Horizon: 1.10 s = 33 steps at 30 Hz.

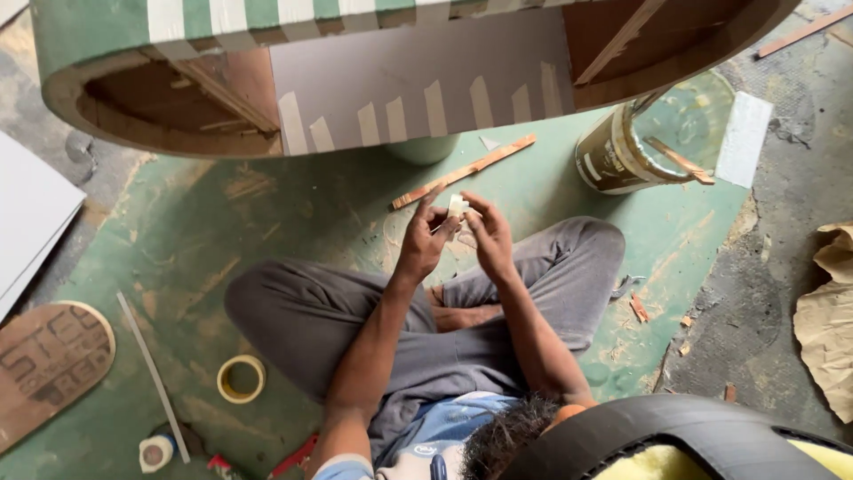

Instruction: The person sits on the workshop floor and applies strips of masking tape along the edge of a curved wooden furniture panel, pressing each strip down and tearing pieces of tape by hand. They smooth the tape over the surface and reposition the panel between strips.

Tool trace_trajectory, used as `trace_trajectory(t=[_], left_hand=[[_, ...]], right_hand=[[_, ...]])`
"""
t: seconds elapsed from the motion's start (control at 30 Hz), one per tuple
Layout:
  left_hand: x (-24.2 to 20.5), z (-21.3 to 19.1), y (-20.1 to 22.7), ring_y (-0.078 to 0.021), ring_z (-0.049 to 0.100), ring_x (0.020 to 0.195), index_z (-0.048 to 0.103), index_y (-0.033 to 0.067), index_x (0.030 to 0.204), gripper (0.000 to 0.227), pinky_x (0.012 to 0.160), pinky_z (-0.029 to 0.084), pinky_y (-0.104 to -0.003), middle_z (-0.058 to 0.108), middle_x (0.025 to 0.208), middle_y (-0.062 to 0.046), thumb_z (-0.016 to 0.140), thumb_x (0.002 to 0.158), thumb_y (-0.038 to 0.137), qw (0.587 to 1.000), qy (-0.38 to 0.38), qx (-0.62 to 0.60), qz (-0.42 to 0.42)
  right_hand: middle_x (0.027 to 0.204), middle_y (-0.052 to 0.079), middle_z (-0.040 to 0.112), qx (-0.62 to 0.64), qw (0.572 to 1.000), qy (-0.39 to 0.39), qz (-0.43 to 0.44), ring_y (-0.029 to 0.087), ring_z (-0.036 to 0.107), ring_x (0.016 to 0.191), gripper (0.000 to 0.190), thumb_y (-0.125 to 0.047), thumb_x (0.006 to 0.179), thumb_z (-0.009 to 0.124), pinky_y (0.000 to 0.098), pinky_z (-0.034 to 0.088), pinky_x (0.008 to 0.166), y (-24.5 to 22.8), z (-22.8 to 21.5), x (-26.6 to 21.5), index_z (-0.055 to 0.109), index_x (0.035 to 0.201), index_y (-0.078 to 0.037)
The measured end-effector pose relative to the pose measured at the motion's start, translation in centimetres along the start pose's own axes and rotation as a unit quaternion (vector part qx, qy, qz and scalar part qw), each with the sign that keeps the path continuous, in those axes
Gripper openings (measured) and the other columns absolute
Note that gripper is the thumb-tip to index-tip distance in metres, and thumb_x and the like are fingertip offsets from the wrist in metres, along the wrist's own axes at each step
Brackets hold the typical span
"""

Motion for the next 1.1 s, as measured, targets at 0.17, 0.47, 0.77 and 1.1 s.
trace_trajectory(t=[0.17, 0.47, 0.77, 1.1], left_hand=[[0.1, 0.2, -4.8, -0.0079, 0.062, 0.087, 0.051, 0.0030, 0.149, 0.050, 0.079, 0.055, -0.025, 0.069, 0.101, -0.003, 0.067, 0.102, 0.010, 0.998, 0.017, -0.061, 0.009], [1.7, -6.2, -3.1, -0.0237, 0.063, 0.106, 0.047, -0.0023, 0.148, 0.056, 0.089, 0.053, -0.033, 0.061, 0.122, -0.018, 0.067, 0.100, 0.018, 0.979, 0.054, 0.148, 0.128], [3.3, -13.3, 16.6, -0.0253, 0.064, 0.120, 0.051, 0.0140, 0.148, 0.057, 0.104, 0.053, -0.045, 0.064, 0.138, -0.005, 0.029, 0.114, 0.053, 0.733, 0.072, -0.628, 0.250], [6.0, -13.2, 17.8, -0.0264, 0.060, 0.132, 0.055, 0.0082, 0.149, 0.054, 0.116, 0.048, -0.047, 0.064, 0.144, -0.011, 0.035, 0.116, 0.045, 0.696, -0.144, -0.637, 0.299]], right_hand=[[0.156, 0.018, 0.047, -0.111, 0.987, -0.035, -0.112, 0.026, 0.052, 0.137, 0.052, -0.019, 0.104, 0.066, 0.0419, 0.044, 0.114, -1.3, 1.6, -2.5, 0.048, 0.148, 0.002], [0.114, 0.016, 0.074, -0.246, 0.965, -0.020, -0.088, 0.023, 0.068, 0.101, 0.035, -0.013, 0.099, 0.068, 0.0379, 0.056, 0.088, 2.6, 1.2, -2.1, 0.061, 0.130, 0.004], [0.093, 0.013, 0.077, -0.058, 0.997, 0.040, 0.029, 0.015, 0.071, 0.077, 0.030, -0.026, 0.105, 0.063, 0.0287, 0.058, 0.070, 6.2, 0.4, -1.3, 0.065, 0.113, 0.003], [0.089, 0.011, 0.077, -0.067, 0.994, 0.045, 0.071, 0.014, 0.068, 0.069, 0.035, -0.032, 0.101, 0.065, 0.0272, 0.054, 0.066, 9.1, 0.4, -1.5, 0.068, 0.109, 0.001]])
Point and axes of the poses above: each hand's wrist, its own x-axis towards the middle knuckle, its own z-axis out of the palm, y = z × x, the point moved 6 cm from there along x, towards the middle knuckle
